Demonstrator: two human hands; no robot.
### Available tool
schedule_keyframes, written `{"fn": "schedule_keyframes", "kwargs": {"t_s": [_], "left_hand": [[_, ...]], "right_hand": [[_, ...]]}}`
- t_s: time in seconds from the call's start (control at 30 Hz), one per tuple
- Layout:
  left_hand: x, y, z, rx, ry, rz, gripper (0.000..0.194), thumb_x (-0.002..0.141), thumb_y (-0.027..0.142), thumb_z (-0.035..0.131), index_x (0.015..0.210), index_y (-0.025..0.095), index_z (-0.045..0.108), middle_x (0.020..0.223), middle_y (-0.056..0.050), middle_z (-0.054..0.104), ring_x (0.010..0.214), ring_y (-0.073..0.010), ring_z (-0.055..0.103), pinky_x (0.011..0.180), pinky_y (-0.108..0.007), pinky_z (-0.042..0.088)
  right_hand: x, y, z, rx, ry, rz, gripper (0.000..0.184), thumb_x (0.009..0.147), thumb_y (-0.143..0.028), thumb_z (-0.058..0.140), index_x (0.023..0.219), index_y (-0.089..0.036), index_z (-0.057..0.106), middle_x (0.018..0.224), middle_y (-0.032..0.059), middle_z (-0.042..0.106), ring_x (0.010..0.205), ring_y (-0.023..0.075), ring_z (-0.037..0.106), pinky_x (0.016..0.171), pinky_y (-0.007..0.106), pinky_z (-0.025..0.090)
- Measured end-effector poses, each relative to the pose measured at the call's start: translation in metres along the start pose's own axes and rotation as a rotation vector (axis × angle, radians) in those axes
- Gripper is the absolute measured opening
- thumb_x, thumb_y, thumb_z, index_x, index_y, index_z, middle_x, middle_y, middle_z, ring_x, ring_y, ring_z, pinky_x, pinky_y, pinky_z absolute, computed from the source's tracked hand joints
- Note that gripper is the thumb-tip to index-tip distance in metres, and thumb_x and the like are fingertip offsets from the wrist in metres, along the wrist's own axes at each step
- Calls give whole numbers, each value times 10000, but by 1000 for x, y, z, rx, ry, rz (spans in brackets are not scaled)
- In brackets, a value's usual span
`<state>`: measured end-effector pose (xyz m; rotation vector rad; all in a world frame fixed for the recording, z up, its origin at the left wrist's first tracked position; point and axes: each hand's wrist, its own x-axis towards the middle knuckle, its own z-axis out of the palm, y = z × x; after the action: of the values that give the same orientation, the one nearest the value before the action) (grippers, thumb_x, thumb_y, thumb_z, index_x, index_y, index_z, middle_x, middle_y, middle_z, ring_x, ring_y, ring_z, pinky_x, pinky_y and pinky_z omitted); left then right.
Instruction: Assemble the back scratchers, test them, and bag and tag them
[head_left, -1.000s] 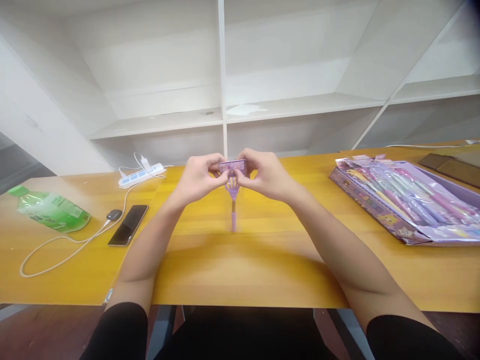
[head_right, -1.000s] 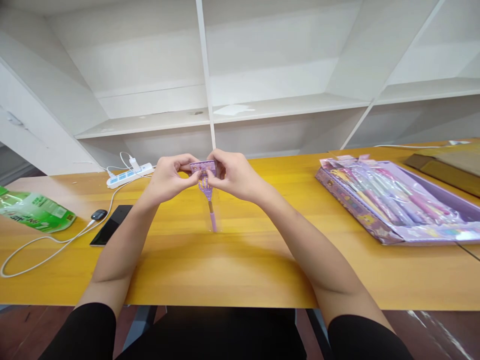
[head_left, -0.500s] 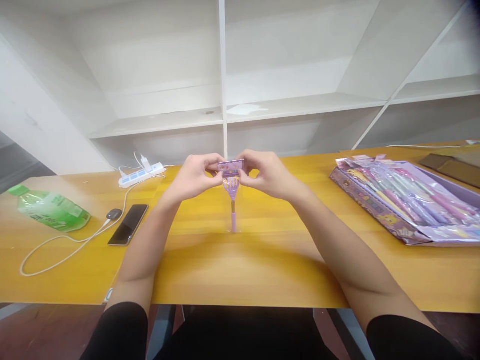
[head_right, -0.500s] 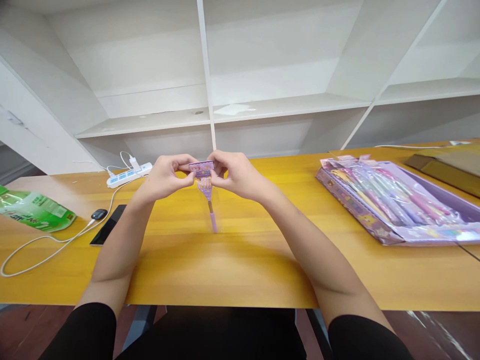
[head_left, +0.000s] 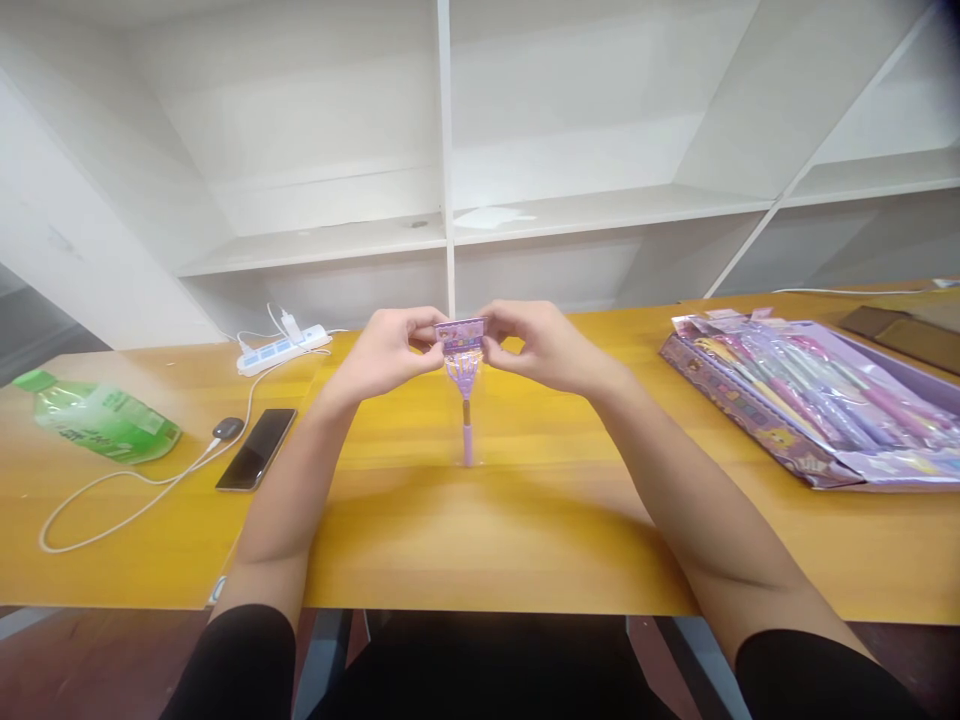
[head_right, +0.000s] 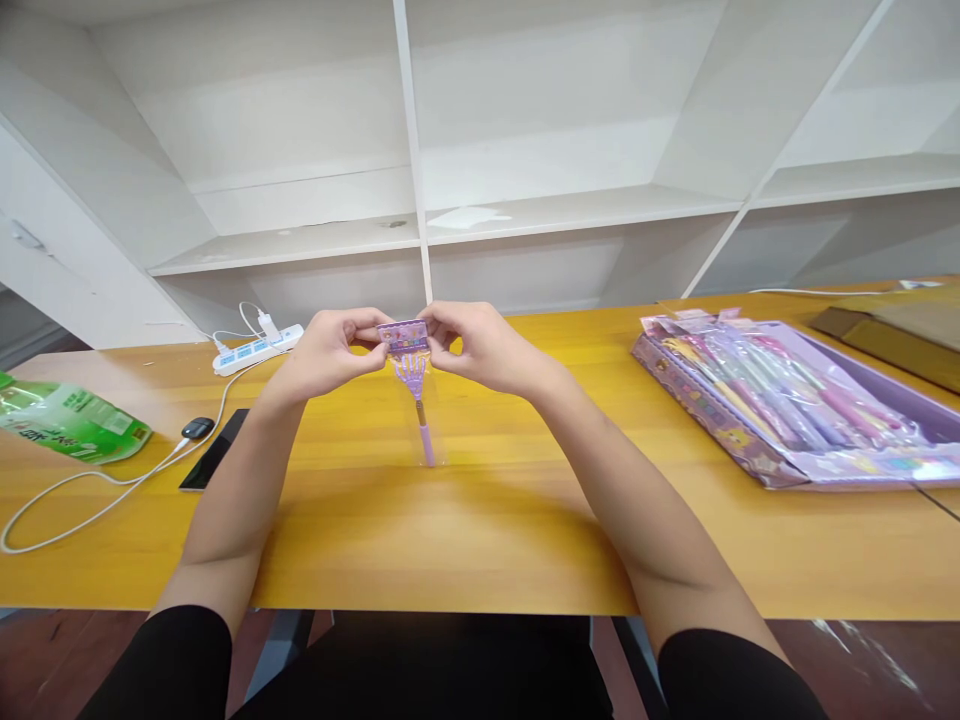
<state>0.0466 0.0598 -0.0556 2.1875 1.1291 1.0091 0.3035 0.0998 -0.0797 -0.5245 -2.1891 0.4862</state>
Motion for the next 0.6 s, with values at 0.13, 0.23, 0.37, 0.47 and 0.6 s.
{"fn": "schedule_keyframes", "kwargs": {"t_s": [0.13, 0.23, 0.37, 0.47, 0.6], "left_hand": [[1, -4, 1, 10, 2, -32, 207, 867, 244, 714, 1040, 181, 810, 919, -44, 859, 791, -188, 768, 658, -254, 538], [2, -7, 2, 23, 40, -42, 196, 865, 238, 711, 1025, 189, 814, 886, -36, 851, 744, -175, 754, 620, -247, 535], [5, -10, -2, -5, 82, -64, 207, 856, 231, 707, 1027, 187, 816, 845, -40, 840, 764, -199, 796, 685, -270, 611], [9, -17, -9, -32, 147, -101, 165, 848, 241, 719, 981, 190, 801, 786, -19, 811, 753, -208, 819, 717, -275, 640], [19, -34, -17, -121, 324, -144, 150, 782, 267, 798, 906, 185, 779, 729, -2, 765, 712, -213, 806, 685, -275, 648]], "right_hand": [[0, -1, -2, 15, -32, 49, 125, 948, -238, 671, 1064, -217, 712, 916, 25, 774, 816, 181, 705, 760, 307, 552], [-1, -1, -4, 69, -96, 168, 141, 1028, -299, 597, 1077, -213, 697, 930, 35, 771, 842, 186, 725, 772, 315, 558], [0, 5, 3, 110, -342, 310, 364, 1039, -542, 676, 1184, -212, 725, 1065, 65, 800, 874, 208, 743, 776, 335, 565], [5, 18, 23, 33, -474, 344, 461, 940, -618, 807, 1128, -200, 760, 1095, 77, 816, 932, 230, 739, 788, 333, 534], [10, 44, 58, 168, -451, 339, 367, 863, -510, 897, 988, -184, 786, 1031, 63, 820, 912, 209, 709, 794, 306, 503]]}}
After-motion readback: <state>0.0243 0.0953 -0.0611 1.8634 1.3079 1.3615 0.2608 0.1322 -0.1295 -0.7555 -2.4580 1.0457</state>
